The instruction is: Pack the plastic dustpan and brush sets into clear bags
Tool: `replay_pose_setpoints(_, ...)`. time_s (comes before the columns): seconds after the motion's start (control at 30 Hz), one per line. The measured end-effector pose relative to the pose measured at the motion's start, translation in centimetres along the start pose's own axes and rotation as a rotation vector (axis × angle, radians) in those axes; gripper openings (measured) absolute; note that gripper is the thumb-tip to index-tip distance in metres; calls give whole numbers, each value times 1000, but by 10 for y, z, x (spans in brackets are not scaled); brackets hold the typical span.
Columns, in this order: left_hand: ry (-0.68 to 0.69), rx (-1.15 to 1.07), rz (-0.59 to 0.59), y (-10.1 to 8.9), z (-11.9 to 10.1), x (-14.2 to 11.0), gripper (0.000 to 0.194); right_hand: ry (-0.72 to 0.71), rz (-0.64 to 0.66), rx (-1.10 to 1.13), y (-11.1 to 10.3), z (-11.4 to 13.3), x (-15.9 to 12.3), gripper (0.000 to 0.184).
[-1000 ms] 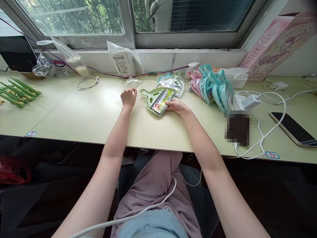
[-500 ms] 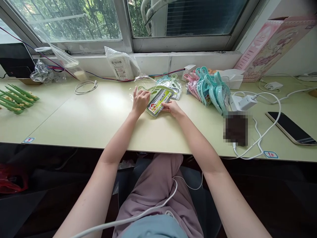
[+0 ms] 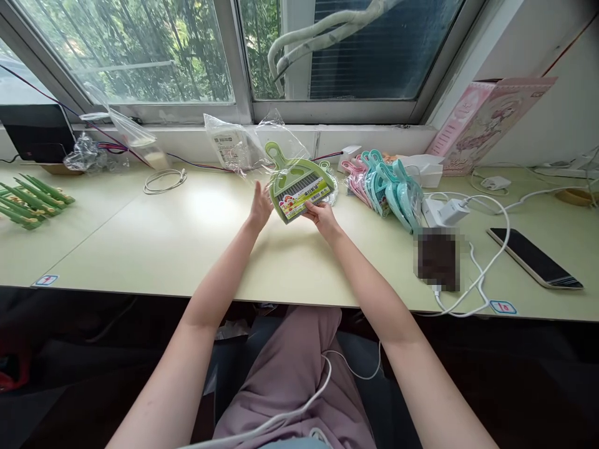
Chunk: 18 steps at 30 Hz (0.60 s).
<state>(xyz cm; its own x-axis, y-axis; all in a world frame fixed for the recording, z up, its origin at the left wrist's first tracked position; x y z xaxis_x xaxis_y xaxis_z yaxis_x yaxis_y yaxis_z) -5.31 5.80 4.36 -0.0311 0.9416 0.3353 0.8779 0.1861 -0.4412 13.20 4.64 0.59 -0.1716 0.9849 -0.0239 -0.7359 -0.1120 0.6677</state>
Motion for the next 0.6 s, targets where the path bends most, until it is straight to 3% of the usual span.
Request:
replay_pose_setpoints(0.13, 13, -328, 199, 30, -9, -9, 69, -60, -26, 49, 0, 5, 1, 17)
replay_pose_setpoints(0.23, -19, -368, 222, 37, -3, -8, 67, -96, -70, 47, -5, 12, 2, 22)
replay_pose_setpoints(0.37, 7, -283, 137, 29, 8, -2, 56, -127, -122, 85, -11, 17, 3, 21)
replay_pose_setpoints(0.5, 123, -233, 62, 21, 1, -3, 50, -112, -144, 160, -15, 15, 4, 7)
replay_pose_setpoints(0.6, 99, -125, -79, 12, -1, -6, 39, -86, -113, 159, -13, 14, 5, 5)
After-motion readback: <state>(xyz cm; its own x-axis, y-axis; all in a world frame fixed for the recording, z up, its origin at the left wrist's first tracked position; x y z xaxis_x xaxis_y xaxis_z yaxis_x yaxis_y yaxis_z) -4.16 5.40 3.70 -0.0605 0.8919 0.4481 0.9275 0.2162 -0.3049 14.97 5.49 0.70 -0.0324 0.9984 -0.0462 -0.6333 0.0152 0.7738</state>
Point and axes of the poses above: each hand's wrist, its own x-axis towards the middle knuckle, its own y-axis out of the palm, z = x × y, the point moved 6 cm from there along x, towards the middle knuckle, and after that the axes turned 15 degrees about x, right-handed, at the moved point
